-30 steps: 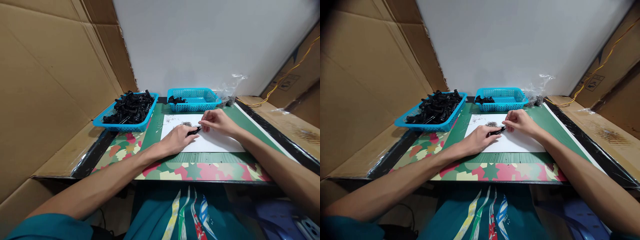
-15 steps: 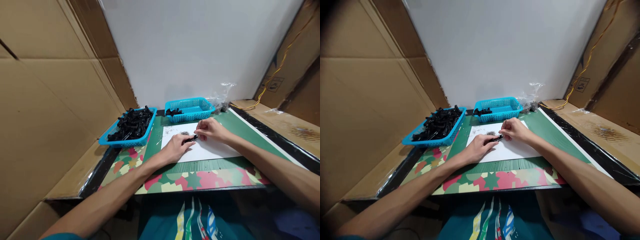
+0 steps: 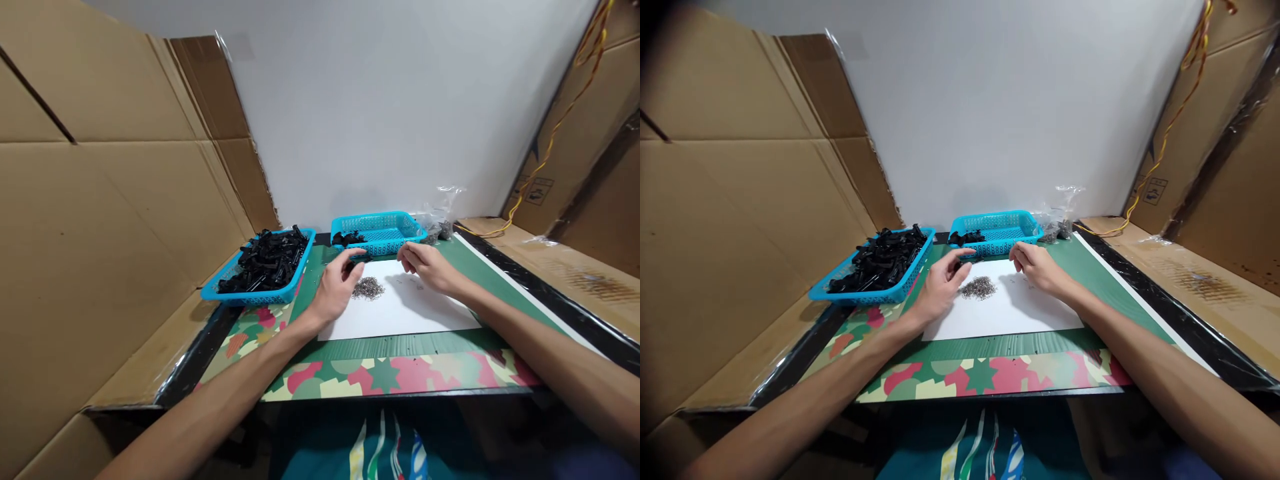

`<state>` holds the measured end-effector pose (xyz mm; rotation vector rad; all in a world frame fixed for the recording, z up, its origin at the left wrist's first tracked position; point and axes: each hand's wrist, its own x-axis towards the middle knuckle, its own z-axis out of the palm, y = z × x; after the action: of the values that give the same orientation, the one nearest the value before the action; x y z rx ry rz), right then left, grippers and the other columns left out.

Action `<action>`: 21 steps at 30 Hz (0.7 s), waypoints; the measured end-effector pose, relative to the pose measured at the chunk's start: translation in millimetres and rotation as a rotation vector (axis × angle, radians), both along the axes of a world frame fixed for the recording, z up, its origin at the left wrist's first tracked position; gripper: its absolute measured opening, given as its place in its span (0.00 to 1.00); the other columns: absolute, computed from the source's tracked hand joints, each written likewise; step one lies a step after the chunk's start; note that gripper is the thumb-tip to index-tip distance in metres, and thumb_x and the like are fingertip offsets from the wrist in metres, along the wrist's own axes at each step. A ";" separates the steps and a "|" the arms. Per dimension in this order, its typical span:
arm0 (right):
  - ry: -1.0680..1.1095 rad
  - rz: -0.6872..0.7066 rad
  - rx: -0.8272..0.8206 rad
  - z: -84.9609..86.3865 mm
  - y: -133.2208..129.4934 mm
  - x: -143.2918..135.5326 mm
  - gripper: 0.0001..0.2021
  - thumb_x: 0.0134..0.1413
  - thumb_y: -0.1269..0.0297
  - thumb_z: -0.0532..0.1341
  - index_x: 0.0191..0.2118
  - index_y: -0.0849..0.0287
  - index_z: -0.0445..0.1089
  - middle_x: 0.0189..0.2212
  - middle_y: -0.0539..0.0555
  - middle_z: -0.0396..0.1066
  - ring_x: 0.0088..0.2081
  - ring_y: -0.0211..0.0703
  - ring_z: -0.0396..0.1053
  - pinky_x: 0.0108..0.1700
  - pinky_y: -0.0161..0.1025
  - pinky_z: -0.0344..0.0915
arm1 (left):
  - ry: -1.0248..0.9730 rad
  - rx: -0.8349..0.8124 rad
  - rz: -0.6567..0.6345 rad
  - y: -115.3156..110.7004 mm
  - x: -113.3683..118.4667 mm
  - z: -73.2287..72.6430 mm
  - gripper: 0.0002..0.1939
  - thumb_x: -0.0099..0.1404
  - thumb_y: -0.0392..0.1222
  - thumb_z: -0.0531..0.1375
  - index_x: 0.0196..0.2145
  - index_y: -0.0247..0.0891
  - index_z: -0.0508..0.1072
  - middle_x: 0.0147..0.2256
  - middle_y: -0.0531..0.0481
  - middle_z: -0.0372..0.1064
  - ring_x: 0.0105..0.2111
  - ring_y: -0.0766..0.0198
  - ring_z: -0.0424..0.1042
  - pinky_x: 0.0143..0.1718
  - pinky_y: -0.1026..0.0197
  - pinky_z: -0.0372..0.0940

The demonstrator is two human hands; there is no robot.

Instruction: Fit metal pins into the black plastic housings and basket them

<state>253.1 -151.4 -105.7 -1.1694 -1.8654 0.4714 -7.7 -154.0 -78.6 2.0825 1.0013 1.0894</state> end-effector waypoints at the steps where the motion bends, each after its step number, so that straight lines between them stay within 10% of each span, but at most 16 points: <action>1: -0.044 -0.012 -0.011 0.0 0.5 0.4 0.17 0.72 0.59 0.49 0.35 0.56 0.70 0.27 0.52 0.70 0.28 0.43 0.63 0.33 0.40 0.58 | -0.038 -0.002 0.016 3.4 -3.0 1.9 0.16 0.74 0.48 0.58 0.55 0.39 0.73 0.28 0.55 0.63 0.27 0.65 0.61 0.30 0.62 0.56; 21: -0.294 0.050 -0.179 -2.4 1.9 5.7 0.08 0.56 0.61 0.65 0.32 0.59 0.78 0.28 0.54 0.73 0.30 0.44 0.66 0.35 0.41 0.59 | -0.153 -0.216 -0.140 11.4 -0.4 -5.4 0.13 0.70 0.50 0.61 0.39 0.36 0.76 0.28 0.54 0.64 0.27 0.68 0.59 0.29 0.63 0.54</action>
<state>258.8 -149.6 -108.0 -1.3734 -2.1423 0.5251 -8.2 -142.6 -84.0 1.8382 0.8457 1.0058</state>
